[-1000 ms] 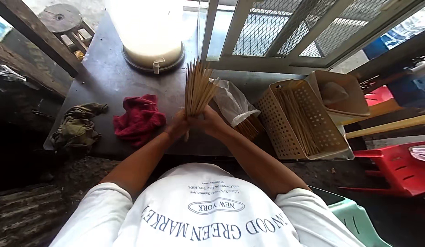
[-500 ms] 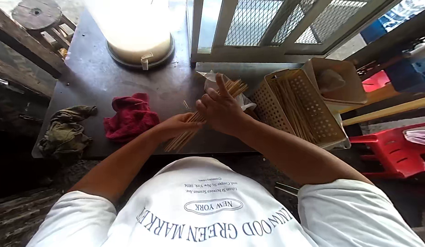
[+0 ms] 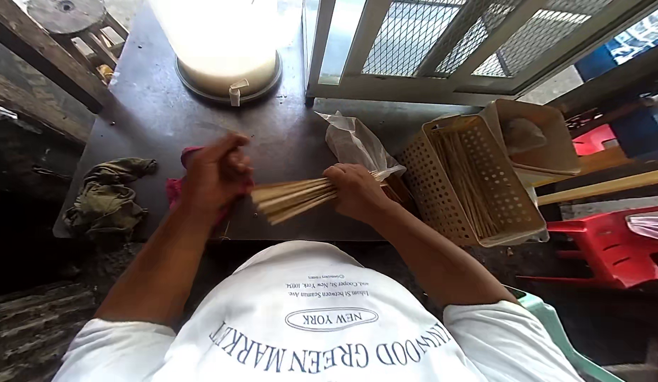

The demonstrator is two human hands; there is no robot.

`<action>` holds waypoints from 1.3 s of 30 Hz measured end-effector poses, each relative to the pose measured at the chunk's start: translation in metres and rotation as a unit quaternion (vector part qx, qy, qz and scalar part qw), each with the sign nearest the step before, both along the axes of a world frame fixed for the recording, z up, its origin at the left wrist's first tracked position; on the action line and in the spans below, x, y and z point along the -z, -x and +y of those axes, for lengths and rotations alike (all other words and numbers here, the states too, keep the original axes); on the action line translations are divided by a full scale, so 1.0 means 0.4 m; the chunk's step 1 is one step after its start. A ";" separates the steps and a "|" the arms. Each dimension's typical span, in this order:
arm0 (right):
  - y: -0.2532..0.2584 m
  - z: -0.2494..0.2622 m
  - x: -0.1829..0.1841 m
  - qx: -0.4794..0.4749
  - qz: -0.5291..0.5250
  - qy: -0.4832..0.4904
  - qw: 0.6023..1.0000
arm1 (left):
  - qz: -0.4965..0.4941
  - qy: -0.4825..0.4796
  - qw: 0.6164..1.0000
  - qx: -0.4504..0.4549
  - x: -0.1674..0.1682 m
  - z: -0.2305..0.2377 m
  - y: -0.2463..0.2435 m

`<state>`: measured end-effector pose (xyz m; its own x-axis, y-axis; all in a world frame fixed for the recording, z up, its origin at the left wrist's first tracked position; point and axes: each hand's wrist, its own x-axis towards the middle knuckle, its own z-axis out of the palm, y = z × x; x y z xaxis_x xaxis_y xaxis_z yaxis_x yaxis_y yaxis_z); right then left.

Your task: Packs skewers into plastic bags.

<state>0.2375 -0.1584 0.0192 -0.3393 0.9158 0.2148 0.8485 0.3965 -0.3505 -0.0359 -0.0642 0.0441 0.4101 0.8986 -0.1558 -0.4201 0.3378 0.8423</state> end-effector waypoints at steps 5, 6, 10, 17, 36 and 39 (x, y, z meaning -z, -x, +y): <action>0.049 -0.021 0.035 0.150 0.356 0.065 0.920 | 0.281 -0.153 0.942 -0.104 -0.002 0.019 0.194; 0.051 -0.015 0.089 0.157 0.403 0.066 0.899 | 0.402 -0.181 0.896 -0.057 0.010 0.007 0.215; 0.058 -0.018 0.159 0.231 0.379 0.122 0.888 | 0.711 -0.278 0.626 0.159 0.050 -0.015 0.208; 0.070 -0.037 0.081 0.098 0.505 0.337 0.789 | 0.390 -0.260 0.873 0.131 0.009 -0.041 0.096; 0.033 -0.149 0.061 0.168 0.370 0.271 0.872 | -0.130 0.003 0.988 0.080 0.068 -0.077 -0.339; 0.029 -0.187 0.029 0.211 0.213 0.171 0.939 | -0.089 0.046 0.995 0.010 0.034 -0.113 -0.404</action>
<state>0.2259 -0.2333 0.0078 0.1192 0.9895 -0.0816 0.6592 -0.1403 -0.7388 0.1258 -0.1096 0.0304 0.4553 0.8755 -0.1616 -0.5519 0.4200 0.7204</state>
